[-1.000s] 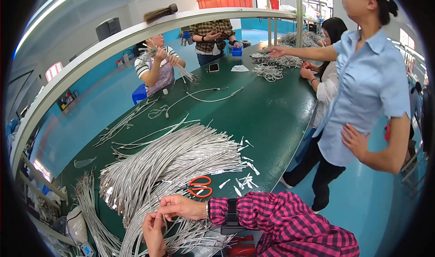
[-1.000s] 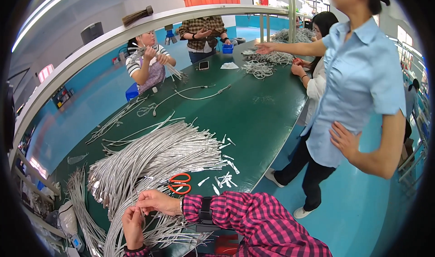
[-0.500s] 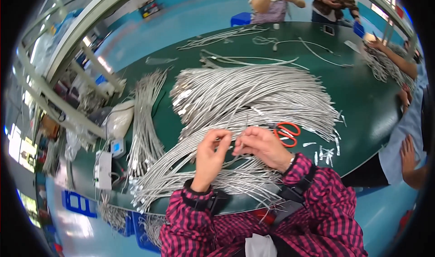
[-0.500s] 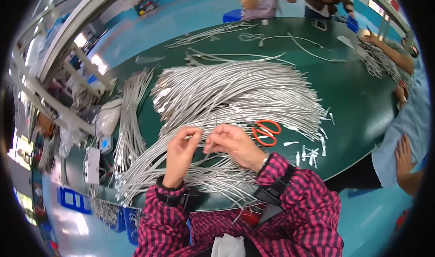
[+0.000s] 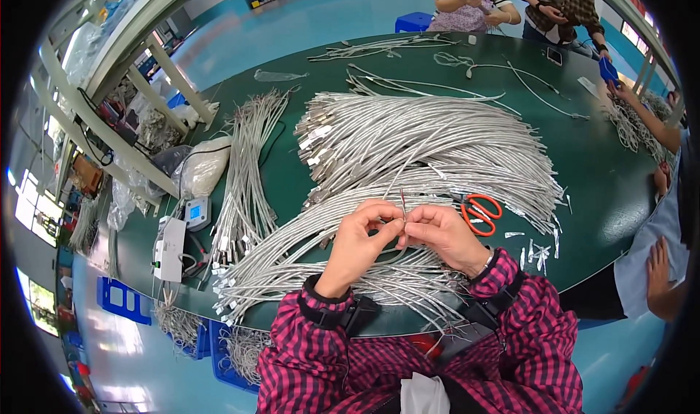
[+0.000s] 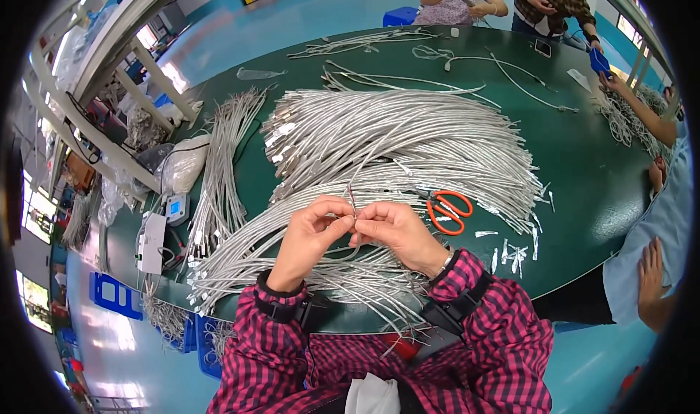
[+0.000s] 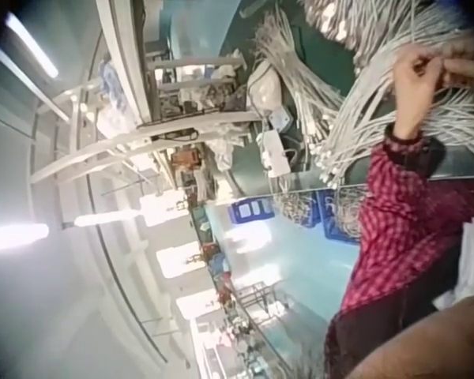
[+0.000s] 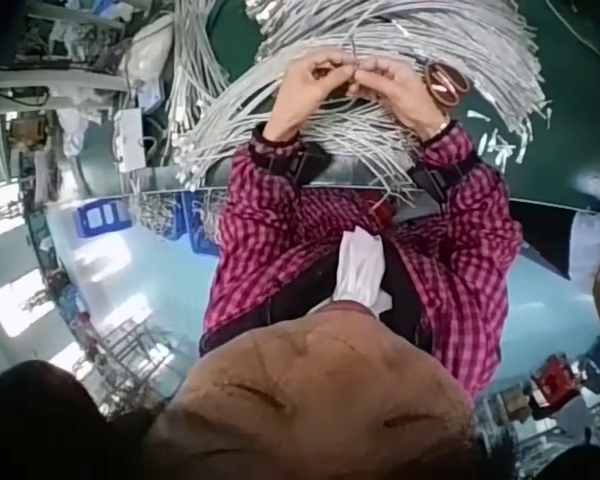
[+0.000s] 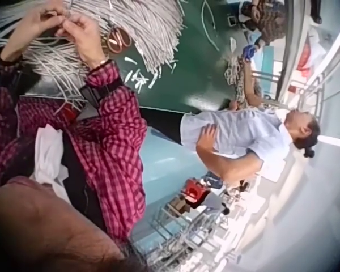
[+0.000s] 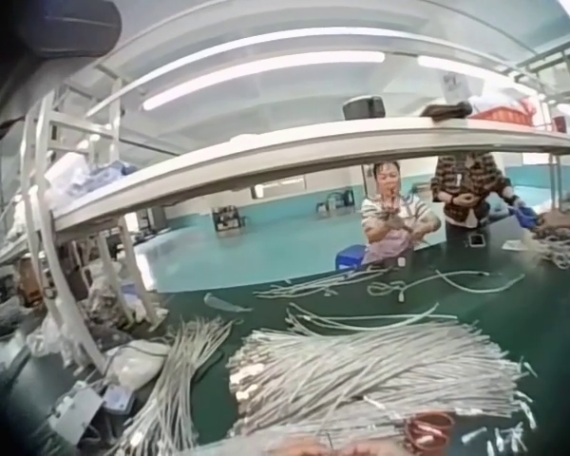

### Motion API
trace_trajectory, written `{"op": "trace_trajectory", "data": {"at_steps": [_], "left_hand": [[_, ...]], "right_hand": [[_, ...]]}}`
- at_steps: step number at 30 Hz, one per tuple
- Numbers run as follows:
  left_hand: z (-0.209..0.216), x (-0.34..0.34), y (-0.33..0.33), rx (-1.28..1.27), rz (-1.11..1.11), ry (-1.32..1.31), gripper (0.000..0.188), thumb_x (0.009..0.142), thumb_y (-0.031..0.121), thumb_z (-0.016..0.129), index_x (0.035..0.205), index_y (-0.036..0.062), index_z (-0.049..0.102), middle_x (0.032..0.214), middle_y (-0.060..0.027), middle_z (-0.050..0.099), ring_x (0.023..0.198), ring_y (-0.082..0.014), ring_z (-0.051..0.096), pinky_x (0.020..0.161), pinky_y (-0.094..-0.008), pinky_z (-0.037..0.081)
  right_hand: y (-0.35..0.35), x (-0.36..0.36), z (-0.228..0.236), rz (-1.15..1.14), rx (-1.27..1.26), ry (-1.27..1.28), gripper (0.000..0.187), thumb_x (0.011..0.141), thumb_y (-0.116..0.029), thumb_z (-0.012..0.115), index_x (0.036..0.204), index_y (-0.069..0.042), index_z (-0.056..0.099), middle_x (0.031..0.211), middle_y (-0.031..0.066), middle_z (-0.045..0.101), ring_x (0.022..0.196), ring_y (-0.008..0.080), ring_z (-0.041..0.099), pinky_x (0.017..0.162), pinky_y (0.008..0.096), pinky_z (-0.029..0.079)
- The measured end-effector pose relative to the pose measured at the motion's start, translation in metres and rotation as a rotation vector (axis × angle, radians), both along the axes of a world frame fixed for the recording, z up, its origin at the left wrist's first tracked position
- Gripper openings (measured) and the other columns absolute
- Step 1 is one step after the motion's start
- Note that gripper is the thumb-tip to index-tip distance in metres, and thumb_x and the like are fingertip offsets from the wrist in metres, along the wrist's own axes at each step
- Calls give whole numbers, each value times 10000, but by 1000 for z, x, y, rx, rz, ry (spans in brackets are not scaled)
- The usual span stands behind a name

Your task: The person picks up a wire from a pile, separates the strands at one end by hand, and trims them using shears. They then pick up a small component from a blue bin and slide it onto the wire.

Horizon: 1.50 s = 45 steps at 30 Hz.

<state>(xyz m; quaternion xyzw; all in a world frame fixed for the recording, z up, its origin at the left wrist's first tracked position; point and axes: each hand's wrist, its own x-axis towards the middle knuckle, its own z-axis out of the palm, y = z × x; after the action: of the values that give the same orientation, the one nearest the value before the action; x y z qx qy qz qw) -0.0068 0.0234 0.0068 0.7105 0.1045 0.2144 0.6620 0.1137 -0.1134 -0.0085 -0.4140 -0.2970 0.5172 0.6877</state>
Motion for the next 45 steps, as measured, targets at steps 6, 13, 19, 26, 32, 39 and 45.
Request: {"op": "trace_trajectory", "data": {"at_steps": [6,13,19,26,32,39,45], "left_hand": [[7,0,4,59,-39,48,94,787,55,649,866,4,655,955,-50,600,858,-122,571,721,-236,447],[7,-2,10,160,-66,79,82,772,42,647,842,1,648,928,-45,604,850,-115,570,719,-229,447],[11,-3,11,153,-120,58,58,761,15,638,816,-6,636,904,-42,591,830,-110,566,713,-226,449],[13,-6,10,-5,-154,95,34,764,-32,612,797,-26,614,929,-59,567,861,-133,557,776,-259,448],[15,-8,12,-45,-203,53,34,769,-23,609,803,-27,613,939,-66,562,874,-142,553,808,-272,445],[19,-4,7,89,-67,119,67,736,-9,636,792,-27,605,903,-71,569,811,-148,547,726,-255,428],[13,-1,-8,82,-34,23,44,748,25,569,733,-11,548,796,-49,526,712,-99,470,631,-237,362]], "right_hand": [[-1,-2,1,-62,-20,-143,153,891,-101,591,961,35,587,847,73,634,775,130,631,724,246,511],[0,-3,0,-60,-26,-175,142,880,-91,603,929,41,593,818,78,635,744,130,634,694,241,511],[-1,-2,3,-15,-1,-140,134,875,-84,607,919,43,596,812,81,635,740,136,635,686,248,513],[-1,-2,0,49,15,-100,109,889,-85,583,903,23,593,812,81,632,763,152,636,718,272,510],[2,-2,2,109,29,-79,118,888,-88,584,913,27,597,813,82,634,756,155,635,716,275,509],[0,2,-5,101,99,-89,169,892,-125,568,927,38,598,799,83,628,748,147,625,710,278,510],[6,-9,-15,3,186,-52,161,849,-144,592,802,10,587,689,71,607,611,130,610,573,250,498]]}}
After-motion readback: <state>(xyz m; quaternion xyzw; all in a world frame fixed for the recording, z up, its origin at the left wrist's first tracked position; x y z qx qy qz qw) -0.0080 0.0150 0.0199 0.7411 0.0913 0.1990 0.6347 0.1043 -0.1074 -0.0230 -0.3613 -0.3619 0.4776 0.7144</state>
